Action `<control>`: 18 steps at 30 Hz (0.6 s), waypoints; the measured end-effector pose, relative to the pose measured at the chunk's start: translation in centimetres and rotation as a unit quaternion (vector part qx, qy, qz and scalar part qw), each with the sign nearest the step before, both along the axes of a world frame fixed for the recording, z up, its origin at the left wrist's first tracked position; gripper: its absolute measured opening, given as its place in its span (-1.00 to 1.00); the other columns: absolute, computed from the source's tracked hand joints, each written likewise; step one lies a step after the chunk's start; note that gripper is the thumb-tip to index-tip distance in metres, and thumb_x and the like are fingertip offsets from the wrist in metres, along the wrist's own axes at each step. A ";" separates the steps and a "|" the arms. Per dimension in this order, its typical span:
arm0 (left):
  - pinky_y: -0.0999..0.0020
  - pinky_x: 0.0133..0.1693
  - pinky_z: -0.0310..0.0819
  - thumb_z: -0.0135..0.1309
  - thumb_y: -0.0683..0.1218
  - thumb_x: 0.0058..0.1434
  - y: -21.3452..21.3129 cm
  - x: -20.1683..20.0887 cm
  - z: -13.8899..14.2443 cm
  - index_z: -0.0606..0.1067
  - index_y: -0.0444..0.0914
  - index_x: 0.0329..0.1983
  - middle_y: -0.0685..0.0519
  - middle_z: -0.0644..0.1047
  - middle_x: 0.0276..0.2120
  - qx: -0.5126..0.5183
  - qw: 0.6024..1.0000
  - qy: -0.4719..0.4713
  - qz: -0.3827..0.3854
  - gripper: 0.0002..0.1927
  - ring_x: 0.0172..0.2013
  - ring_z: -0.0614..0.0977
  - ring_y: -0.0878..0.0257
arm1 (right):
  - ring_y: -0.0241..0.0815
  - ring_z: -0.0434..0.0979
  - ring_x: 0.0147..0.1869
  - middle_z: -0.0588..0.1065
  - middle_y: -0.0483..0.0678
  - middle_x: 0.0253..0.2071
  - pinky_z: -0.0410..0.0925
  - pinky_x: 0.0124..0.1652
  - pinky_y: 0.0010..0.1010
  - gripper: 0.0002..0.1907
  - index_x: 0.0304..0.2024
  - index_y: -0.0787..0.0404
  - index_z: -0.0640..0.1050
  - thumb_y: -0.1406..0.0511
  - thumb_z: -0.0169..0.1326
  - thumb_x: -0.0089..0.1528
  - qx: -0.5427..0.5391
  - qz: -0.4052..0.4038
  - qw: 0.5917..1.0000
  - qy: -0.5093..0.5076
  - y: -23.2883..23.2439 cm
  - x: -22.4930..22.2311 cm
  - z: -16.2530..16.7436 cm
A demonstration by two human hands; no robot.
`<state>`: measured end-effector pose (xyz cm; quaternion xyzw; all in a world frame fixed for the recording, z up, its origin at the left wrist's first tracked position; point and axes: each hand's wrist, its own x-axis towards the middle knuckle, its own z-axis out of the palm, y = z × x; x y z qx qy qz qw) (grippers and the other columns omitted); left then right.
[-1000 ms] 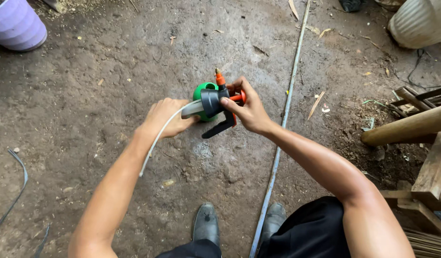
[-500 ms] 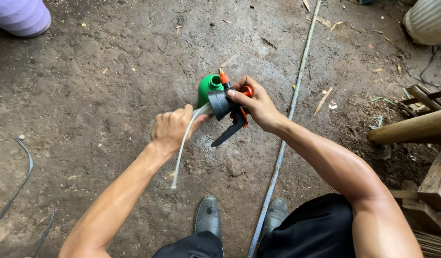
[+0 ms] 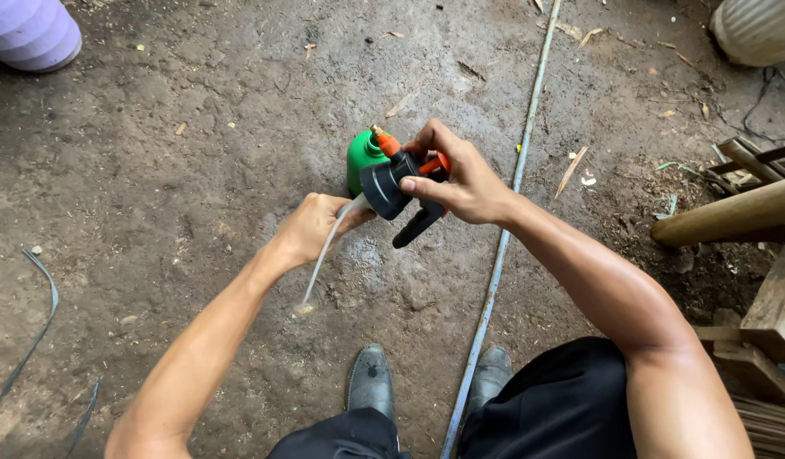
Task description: The person sits on the ground and assembles a garden pump sprayer. They thread a hose onto the pump head, insert a plastic tube into the assembly, fit small connector fittings, and screw the nozzle and pump parts together by hand.
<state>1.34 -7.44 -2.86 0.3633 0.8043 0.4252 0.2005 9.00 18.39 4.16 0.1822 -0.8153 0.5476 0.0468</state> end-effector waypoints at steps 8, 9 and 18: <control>0.09 -0.48 0.47 0.16 0.17 0.26 0.8 0.6 -0.2 0.60 -0.28 -0.32 -0.17 0.55 -0.62 -0.075 0.991 0.082 0.078 -0.60 -0.58 0.65 -0.01 | -0.34 0.45 -0.03 0.48 -0.06 -0.10 0.40 -0.04 -0.43 -0.57 -0.02 0.24 0.38 0.14 0.28 0.31 -0.034 -0.041 0.998 -0.028 -0.4 -0.2 0.0; 0.07 -0.48 0.47 0.17 0.18 0.27 0.9 0.5 -0.4 0.59 -0.29 -0.36 -0.18 0.55 -0.62 -0.075 0.988 0.109 0.079 -0.58 -0.56 0.65 -0.05 | -0.35 0.44 -0.01 0.47 -0.07 -0.09 0.40 -0.02 -0.44 -0.58 -0.01 0.24 0.38 0.15 0.28 0.33 -0.036 -0.044 0.998 -0.017 -0.3 -0.2 0.0; 0.12 -0.53 0.47 0.17 0.19 0.30 2.6 -0.5 -0.8 0.54 -0.28 -0.33 -0.12 0.55 -0.66 -0.054 0.984 0.161 0.062 -0.58 -0.63 0.62 0.03 | -0.37 0.51 -0.19 0.41 -0.09 -0.19 0.50 -0.23 -0.46 -0.62 -0.02 0.21 0.36 0.20 0.26 0.32 -0.112 -0.060 0.986 -0.111 0.4 -0.8 0.1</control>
